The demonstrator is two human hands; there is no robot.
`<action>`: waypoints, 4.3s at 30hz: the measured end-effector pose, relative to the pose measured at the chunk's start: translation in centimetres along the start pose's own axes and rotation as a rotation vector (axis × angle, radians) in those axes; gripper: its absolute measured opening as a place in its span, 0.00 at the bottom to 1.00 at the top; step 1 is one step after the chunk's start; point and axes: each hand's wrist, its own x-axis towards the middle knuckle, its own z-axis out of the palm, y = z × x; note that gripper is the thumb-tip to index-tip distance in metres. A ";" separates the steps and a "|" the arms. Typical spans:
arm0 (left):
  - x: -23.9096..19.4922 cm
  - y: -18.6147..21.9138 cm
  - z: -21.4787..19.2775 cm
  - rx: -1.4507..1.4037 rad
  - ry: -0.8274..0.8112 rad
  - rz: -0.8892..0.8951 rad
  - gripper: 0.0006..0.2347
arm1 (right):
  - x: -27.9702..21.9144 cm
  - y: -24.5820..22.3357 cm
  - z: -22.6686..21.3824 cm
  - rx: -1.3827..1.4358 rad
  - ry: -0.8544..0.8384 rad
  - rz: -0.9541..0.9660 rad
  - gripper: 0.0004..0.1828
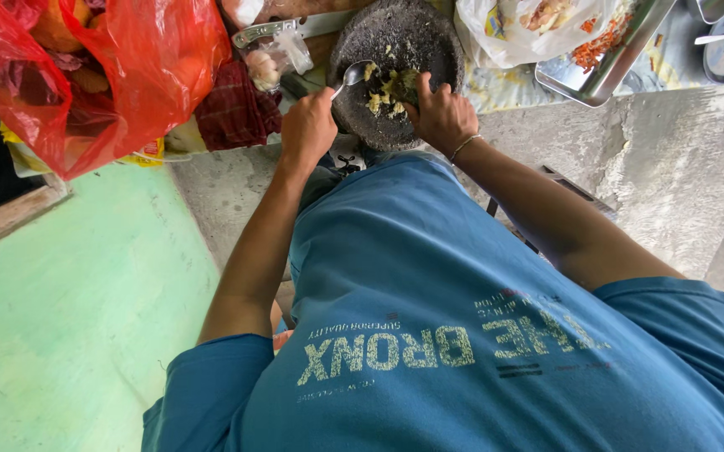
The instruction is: The person uses a stone pestle and mortar to grind a small amount of yellowish food material. They repeatedly pound and scrape the contents, occasionally using a spoon to gather the mixture. The task continues throughout the clip without a visible final state.
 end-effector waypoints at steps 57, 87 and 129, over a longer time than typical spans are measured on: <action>-0.8 -0.4 -1.9 -0.167 0.023 0.010 0.06 | 0.2 -4.0 0.4 0.217 -0.083 -0.087 0.28; -2.5 -0.7 0.1 0.085 -0.201 0.021 0.10 | 1.9 1.4 -0.8 0.504 -0.066 0.112 0.30; 2.4 -0.8 3.7 0.334 -0.021 0.358 0.16 | -5.8 3.1 1.5 0.983 0.168 0.267 0.29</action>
